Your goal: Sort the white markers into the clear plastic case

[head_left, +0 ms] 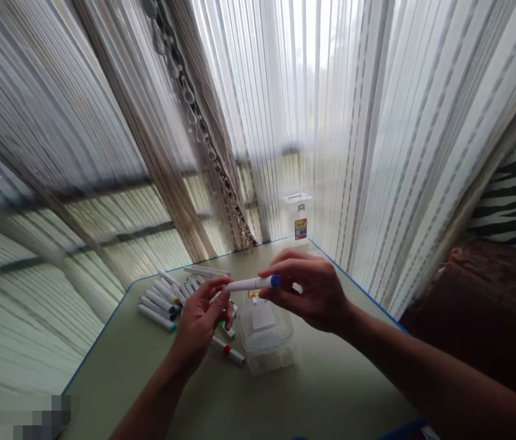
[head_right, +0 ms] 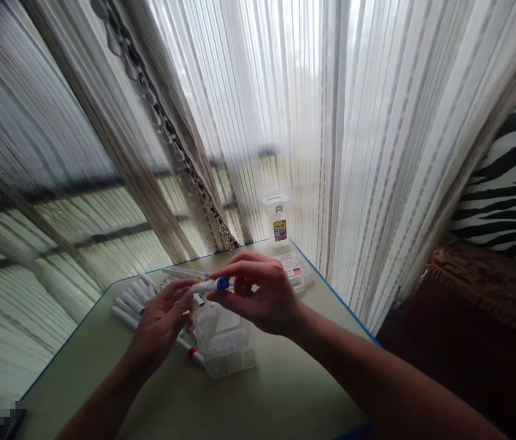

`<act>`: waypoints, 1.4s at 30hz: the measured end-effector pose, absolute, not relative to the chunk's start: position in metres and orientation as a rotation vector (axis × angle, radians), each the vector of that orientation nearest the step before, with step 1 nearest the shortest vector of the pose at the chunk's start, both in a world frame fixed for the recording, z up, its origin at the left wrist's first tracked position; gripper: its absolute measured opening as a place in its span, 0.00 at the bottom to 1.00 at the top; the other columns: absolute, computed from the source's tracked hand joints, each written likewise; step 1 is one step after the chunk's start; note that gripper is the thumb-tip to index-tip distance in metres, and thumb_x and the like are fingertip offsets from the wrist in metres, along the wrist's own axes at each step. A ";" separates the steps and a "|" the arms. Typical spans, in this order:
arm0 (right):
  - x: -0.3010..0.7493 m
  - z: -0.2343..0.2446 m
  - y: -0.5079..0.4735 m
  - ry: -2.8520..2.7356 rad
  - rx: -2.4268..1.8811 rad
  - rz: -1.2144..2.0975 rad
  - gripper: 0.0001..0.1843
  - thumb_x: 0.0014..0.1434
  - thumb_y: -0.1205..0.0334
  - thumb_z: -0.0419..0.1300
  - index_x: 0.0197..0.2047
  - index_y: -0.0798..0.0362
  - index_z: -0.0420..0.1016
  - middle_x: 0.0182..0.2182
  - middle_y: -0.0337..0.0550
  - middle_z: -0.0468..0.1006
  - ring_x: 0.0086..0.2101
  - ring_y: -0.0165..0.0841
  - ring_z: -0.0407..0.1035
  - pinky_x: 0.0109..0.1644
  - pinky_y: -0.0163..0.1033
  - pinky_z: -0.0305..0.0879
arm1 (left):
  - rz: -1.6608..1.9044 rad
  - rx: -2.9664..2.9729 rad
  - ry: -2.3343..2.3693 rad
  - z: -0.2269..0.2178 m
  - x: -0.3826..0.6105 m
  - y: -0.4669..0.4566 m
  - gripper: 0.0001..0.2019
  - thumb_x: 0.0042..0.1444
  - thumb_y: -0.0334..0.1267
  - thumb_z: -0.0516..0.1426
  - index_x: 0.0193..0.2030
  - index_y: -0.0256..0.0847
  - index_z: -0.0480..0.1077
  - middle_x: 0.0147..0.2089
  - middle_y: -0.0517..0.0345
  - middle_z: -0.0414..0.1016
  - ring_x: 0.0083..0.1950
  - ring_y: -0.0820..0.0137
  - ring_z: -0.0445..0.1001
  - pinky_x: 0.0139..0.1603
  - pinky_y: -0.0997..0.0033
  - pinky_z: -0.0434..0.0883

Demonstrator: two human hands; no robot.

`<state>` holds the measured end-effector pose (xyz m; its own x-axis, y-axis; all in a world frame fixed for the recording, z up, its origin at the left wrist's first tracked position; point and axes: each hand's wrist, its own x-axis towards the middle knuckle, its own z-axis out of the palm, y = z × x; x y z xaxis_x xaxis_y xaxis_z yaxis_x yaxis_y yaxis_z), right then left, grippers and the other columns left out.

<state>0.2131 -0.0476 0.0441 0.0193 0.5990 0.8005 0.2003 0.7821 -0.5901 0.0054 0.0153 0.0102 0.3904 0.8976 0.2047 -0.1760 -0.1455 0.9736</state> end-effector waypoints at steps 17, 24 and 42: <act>0.220 0.042 -0.038 -1.332 -0.777 0.653 0.10 0.52 0.61 0.73 0.38 0.53 0.84 0.27 0.40 0.76 0.22 0.27 0.66 0.21 0.33 0.62 | 1.292 1.309 0.684 0.015 0.000 0.014 0.14 0.55 0.41 0.67 0.45 0.39 0.75 0.31 0.63 0.72 0.21 0.80 0.63 0.18 0.79 0.63; 0.230 0.023 -0.015 -1.173 -0.868 0.976 0.15 0.52 0.56 0.74 0.39 0.56 0.83 0.15 0.32 0.63 0.16 0.23 0.53 0.18 0.31 0.44 | 1.439 1.275 0.597 0.024 -0.005 0.008 0.12 0.53 0.41 0.68 0.40 0.37 0.76 0.29 0.64 0.71 0.19 0.82 0.62 0.18 0.80 0.62; 0.226 0.036 -0.031 -1.293 -0.857 0.782 0.11 0.51 0.58 0.74 0.37 0.52 0.83 0.19 0.35 0.71 0.16 0.25 0.60 0.17 0.31 0.54 | 1.327 1.133 0.572 0.027 -0.006 0.006 0.12 0.53 0.41 0.68 0.35 0.35 0.74 0.27 0.60 0.76 0.19 0.81 0.63 0.18 0.80 0.63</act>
<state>0.2258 -0.0313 0.0363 0.1184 0.8717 0.4755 -0.0160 0.4805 -0.8768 -0.0058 0.0055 0.0268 0.2183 0.9400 0.2622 -0.4550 -0.1397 0.8794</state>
